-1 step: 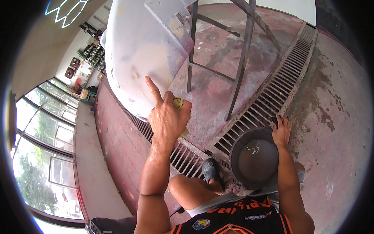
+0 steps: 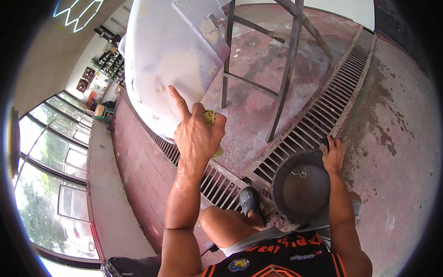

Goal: The person scrubs a white car bumper with a black sanding block and a yellow cloth, then wipes the entire surface clean. The person works on the bumper while it is mounted on a stand in a workshop.

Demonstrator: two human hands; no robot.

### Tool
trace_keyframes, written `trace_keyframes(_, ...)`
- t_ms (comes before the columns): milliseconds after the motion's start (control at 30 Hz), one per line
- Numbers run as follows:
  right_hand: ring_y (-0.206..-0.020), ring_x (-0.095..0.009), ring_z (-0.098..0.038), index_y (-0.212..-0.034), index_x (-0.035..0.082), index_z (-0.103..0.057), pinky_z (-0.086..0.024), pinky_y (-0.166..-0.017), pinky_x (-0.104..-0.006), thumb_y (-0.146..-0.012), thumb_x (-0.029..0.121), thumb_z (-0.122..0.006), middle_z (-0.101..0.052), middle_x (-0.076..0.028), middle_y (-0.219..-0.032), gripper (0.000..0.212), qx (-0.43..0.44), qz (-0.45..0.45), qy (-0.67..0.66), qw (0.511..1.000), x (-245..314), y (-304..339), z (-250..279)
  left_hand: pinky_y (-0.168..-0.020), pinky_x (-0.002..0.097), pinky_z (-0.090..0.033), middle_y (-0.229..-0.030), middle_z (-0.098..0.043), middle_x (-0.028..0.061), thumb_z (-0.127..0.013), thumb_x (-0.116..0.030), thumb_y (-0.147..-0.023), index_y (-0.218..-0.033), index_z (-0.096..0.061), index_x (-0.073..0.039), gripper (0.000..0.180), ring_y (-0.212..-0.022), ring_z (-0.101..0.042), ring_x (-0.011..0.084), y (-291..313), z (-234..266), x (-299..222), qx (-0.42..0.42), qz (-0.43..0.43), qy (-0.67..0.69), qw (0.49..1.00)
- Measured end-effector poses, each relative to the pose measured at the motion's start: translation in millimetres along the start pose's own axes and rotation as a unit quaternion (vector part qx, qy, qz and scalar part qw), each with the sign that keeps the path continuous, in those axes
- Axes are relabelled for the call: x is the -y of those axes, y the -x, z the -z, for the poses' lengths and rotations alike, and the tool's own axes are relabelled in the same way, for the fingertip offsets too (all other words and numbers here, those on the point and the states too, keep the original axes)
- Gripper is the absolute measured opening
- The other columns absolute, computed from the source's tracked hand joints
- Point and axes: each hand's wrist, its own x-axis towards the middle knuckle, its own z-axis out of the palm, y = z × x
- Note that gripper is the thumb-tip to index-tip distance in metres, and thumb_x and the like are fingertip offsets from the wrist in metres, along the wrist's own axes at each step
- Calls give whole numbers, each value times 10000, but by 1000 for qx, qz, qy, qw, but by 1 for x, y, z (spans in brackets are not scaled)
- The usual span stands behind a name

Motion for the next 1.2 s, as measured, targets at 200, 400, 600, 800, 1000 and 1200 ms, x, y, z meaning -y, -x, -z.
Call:
trace_keyframes(200, -1242, -361, -514, -1370, 124, -581, -453, -1034, -492, -880, 96, -702, -534, -151, -1307, 506, -9, 7, -2, 1000, -1, -1, -3, -652, 475, -601, -1503, -112, 514, -683, -277, -813, -960, -679, 112, 415, -680, -701, 485, -20, 5, 7, -87, 11, -53, 995)
trace_keyframes(400, -1253, -361, -504, -1360, 114, -591, -453, -1046, -490, -884, 94, -700, -540, -154, -1308, 488, -2, -7, -10, 1000, 1, -1, 0, -820, 519, -581, -1537, -35, 486, -658, -325, -816, -1072, -681, 110, 505, -797, -703, 524, -8, 2, 11, 7, 67, -45, 997)
trace_keyframes(600, -1257, -361, -495, -1355, 110, -593, -442, -1059, -479, -883, 79, -696, -540, -157, -1308, 485, -8, -15, -23, 1000, 0, -1, -1, -740, 507, -598, -1537, 8, 486, -670, -326, -813, -1047, -672, 116, 500, -765, -707, 509, 20, -17, 15, 72, 75, -35, 994)
trace_keyframes(800, -1249, -365, -491, -1354, 108, -592, -432, -1065, -476, -879, 85, -701, -535, -154, -1305, 488, -14, -13, -26, 999, -1, -1, -1, -697, 505, -598, -1536, -116, 472, -674, -351, -816, -1048, -672, 90, 498, -767, -709, 503, 68, -57, 13, 137, 48, 20, 989)
trace_keyframes(1000, -1241, -365, -489, -1357, 111, -591, -441, -1050, -478, -883, 93, -699, -529, -148, -1299, 486, 6, -21, -19, 1000, 5, 0, 2, -815, 527, -556, -1288, -549, 369, -656, -382, -828, -1072, -660, 66, 511, -917, -697, 486, 95, -98, 10, 215, 42, 104, 970)
trace_keyframes(1200, -1237, -367, -492, -1362, 107, -584, -443, -1046, -486, -891, 101, -700, -537, -158, -1283, 485, -1, -17, -18, 1000, 3, -1, 5, -772, 506, -527, -843, -669, 327, -621, -372, -852, -1026, -675, 50, 460, -870, -691, 448, 95, -165, 39, 223, 136, 263, 929)
